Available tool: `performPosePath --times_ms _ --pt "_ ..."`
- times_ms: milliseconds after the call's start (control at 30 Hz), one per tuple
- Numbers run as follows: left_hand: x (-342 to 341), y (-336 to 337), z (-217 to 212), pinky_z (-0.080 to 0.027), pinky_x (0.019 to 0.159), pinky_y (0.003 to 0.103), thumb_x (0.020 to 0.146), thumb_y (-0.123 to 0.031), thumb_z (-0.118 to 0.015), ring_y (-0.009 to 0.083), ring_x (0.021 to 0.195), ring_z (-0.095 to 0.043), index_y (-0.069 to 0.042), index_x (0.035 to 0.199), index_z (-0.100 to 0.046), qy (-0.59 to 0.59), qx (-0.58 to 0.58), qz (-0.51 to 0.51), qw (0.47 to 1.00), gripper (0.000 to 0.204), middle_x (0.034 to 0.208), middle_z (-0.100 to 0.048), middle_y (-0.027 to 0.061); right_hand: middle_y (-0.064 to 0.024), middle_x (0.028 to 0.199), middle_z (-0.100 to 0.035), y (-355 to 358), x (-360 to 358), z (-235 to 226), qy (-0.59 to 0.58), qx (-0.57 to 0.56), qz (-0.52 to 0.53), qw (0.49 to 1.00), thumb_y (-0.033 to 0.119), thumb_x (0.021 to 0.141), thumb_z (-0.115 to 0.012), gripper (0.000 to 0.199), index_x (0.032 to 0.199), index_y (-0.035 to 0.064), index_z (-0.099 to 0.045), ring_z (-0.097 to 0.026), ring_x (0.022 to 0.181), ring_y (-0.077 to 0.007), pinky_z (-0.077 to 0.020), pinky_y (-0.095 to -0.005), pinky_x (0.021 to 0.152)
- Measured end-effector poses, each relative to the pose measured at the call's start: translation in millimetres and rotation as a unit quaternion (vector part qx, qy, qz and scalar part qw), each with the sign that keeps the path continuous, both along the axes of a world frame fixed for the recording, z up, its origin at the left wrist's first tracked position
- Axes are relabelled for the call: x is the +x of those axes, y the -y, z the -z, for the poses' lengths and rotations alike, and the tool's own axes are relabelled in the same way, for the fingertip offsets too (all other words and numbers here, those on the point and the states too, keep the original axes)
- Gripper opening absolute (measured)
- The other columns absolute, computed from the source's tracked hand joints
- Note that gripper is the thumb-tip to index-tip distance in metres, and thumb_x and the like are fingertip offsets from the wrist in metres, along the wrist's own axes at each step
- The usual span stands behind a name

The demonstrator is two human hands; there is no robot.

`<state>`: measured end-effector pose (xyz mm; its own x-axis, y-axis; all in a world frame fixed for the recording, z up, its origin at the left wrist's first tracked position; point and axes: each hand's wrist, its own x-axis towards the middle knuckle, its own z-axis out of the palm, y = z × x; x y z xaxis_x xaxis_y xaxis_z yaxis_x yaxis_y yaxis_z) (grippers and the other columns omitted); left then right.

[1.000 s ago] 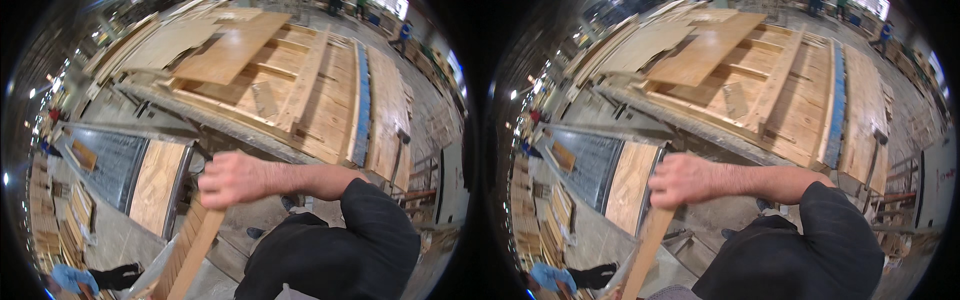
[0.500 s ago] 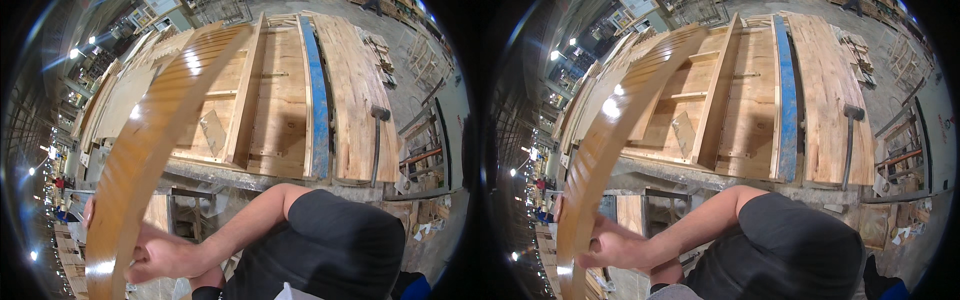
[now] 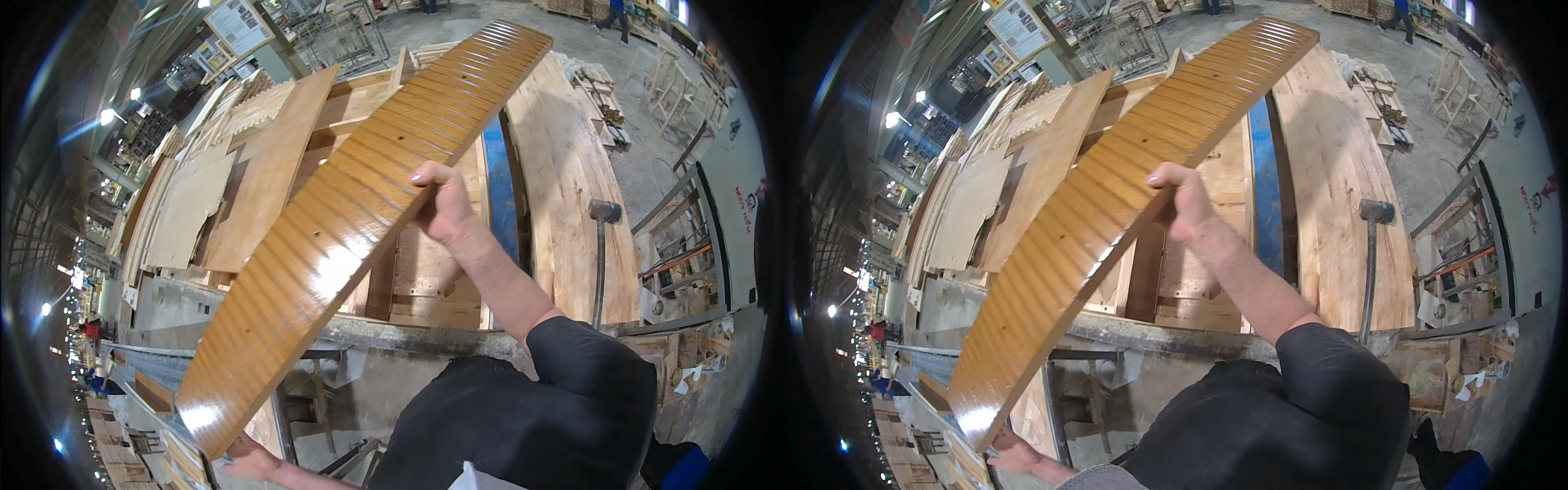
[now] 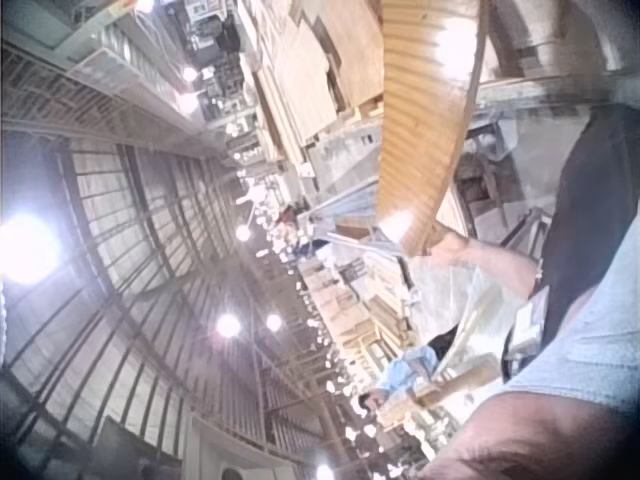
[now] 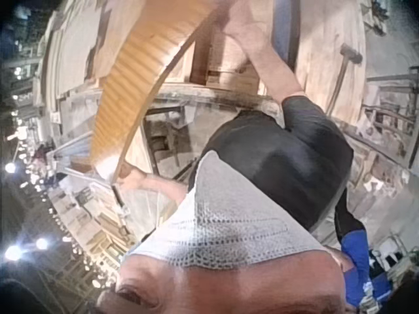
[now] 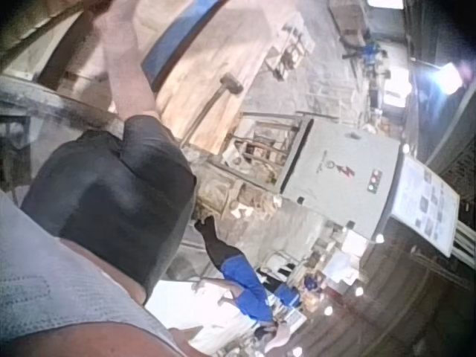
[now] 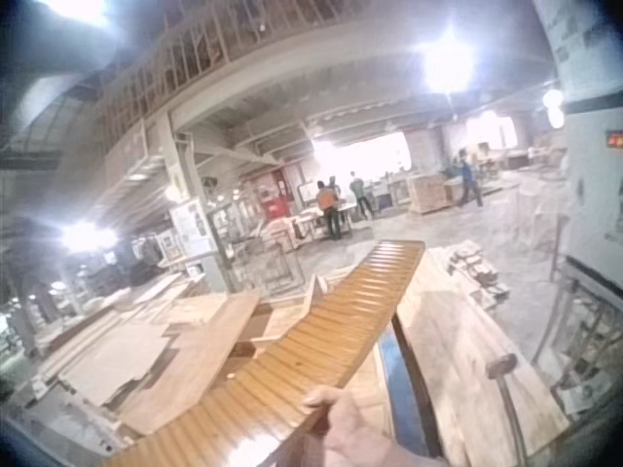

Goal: The person repeatedly picks up wooden panels, places them into a wooden jig, and uses a mallet to tap them into place. They then remove the panels and place them on a nearby table. The process is repeated multiple times with different panels.

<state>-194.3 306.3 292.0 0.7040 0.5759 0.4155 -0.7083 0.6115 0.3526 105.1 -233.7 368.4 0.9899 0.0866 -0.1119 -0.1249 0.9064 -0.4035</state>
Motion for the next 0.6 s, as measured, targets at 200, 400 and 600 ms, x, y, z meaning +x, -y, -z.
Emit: performPosePath --times_ms 200,400,600 --pt "22 25 19 -0.018 0.120 0.068 0.095 -0.078 -0.034 0.0435 0.152 -0.017 -0.002 0.161 -0.015 -0.143 -0.104 0.104 0.979 0.102 0.167 -0.014 0.0222 -0.0201 0.126 -0.065 73 48 47 0.112 -0.040 0.027 0.993 0.013 0.070 -0.060 0.068 0.135 -0.0065 -0.052 -0.065 0.113 -0.0337 -0.0546 -0.0460 0.101" --pt "47 72 14 -0.037 0.114 0.061 0.089 -0.073 -0.056 0.0425 0.144 -0.037 -0.001 0.159 -0.021 -0.353 -0.021 0.139 0.925 0.107 0.161 -0.030 0.0236 -0.0205 0.127 -0.064 132 111 68 0.142 -0.086 0.053 0.985 0.015 0.072 -0.059 0.068 0.136 -0.0072 -0.050 -0.064 0.116 -0.0333 -0.0510 -0.0449 0.105" --pt "57 189 26 -0.047 0.109 0.049 0.082 -0.019 -0.067 0.0338 0.128 -0.056 -0.004 0.147 -0.042 -0.539 0.101 0.057 0.834 0.072 0.141 -0.054 0.0183 -0.0161 0.115 -0.066 158 213 95 0.002 -0.180 0.031 0.983 0.018 0.078 -0.067 0.050 0.123 -0.0025 -0.058 -0.065 0.105 -0.0294 -0.0539 -0.0439 0.093"
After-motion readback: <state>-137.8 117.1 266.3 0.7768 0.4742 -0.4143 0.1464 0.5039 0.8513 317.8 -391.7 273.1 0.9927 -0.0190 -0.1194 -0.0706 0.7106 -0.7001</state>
